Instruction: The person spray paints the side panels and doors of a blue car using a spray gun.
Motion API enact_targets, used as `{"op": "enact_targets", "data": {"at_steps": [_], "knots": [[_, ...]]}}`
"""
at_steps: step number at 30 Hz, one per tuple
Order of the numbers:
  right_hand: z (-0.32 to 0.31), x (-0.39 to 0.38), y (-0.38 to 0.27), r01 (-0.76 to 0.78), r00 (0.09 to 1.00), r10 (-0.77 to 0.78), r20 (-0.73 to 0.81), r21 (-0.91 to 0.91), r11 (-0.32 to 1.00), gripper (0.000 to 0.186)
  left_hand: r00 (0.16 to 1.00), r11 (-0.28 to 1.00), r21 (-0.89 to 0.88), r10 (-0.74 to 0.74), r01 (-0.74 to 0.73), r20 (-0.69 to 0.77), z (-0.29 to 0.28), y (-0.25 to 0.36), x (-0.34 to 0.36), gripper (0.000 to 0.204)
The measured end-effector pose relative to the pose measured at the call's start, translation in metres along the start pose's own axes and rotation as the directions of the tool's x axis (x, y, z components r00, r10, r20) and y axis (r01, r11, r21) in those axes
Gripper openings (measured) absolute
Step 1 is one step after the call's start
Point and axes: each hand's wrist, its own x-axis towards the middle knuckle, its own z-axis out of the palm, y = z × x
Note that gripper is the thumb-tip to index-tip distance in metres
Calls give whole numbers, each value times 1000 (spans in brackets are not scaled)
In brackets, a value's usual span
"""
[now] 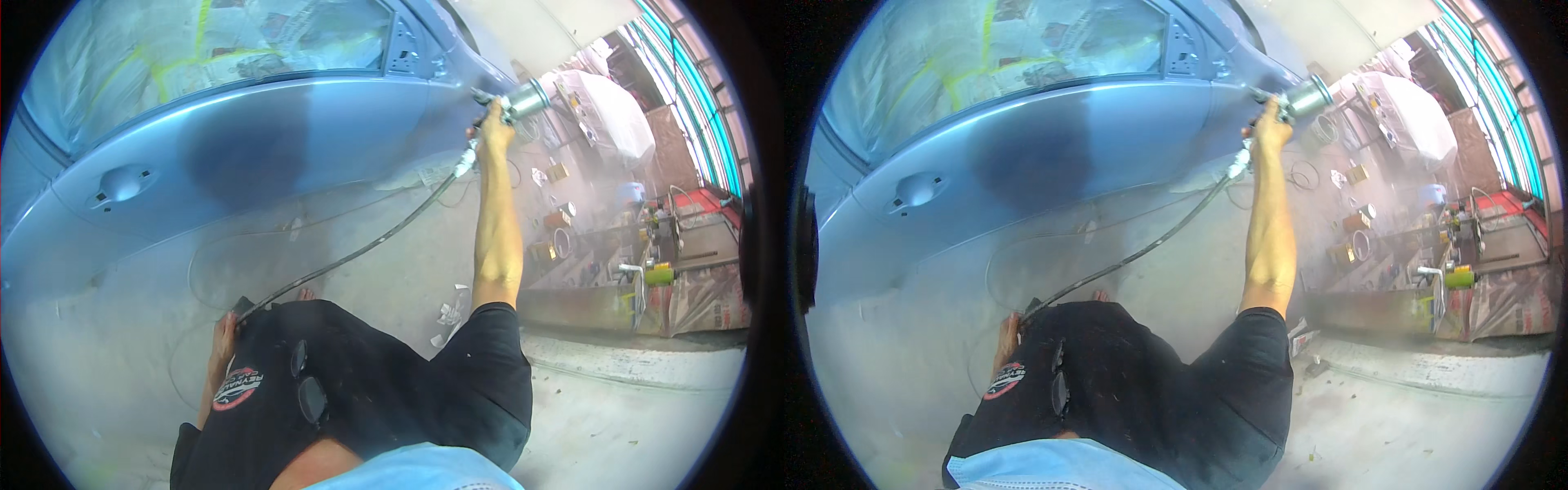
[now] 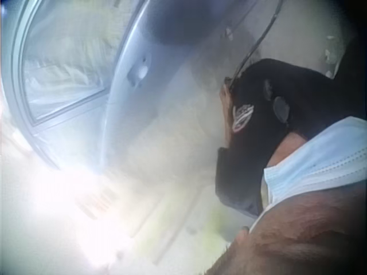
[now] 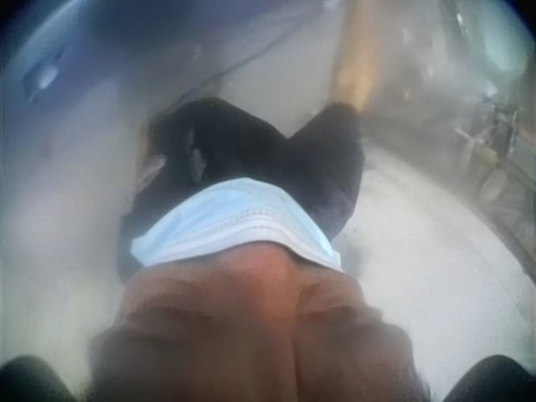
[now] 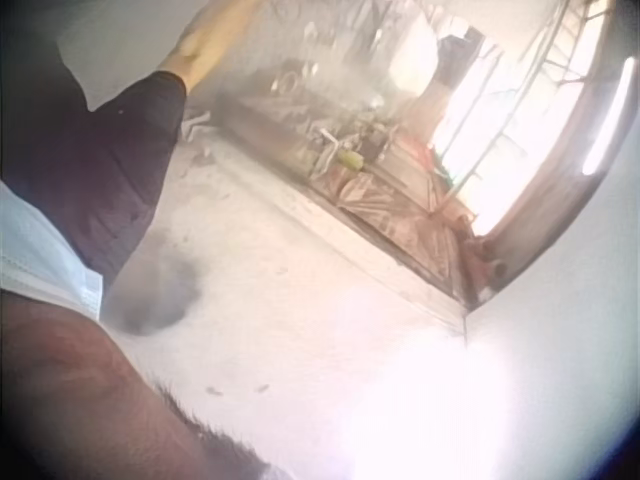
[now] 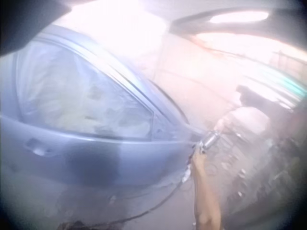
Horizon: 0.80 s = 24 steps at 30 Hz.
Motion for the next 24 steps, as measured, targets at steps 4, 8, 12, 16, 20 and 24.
{"op": "enact_targets", "data": {"at_steps": [4, 8, 12, 16, 20, 24], "knots": [[13, -37, -30, -3, 955, -7, 295, 33, 999, 42, 999, 996, 76, 49, -51, 21, 11, -23, 14, 68], [4, -49, -54, -54, 874, 24, 485, 48, 997, 47, 994, 997, 35, 65, -68, 93, 29, -37, 36, 68], [-12, -32, -49, -25, 922, 17, 387, 15, 1000, 44, 981, 998, 45, 24, -33, 191, 57, -23, 59, 66], [-54, 4, -38, 44, 990, -18, 143, -181, 983, 43, 964, 997, 42, 59, -72, 259, 81, -8, 78, 66], [-75, 21, -56, 55, 998, -52, 19, -365, 929, 42, 942, 992, -56, -86, 110, 325, 112, 1, 107, 67], [-74, 45, -74, 44, 985, 3, 171, -271, 962, 49, 892, 925, -167, -261, 340, 370, 148, -7, 137, 69]]}}
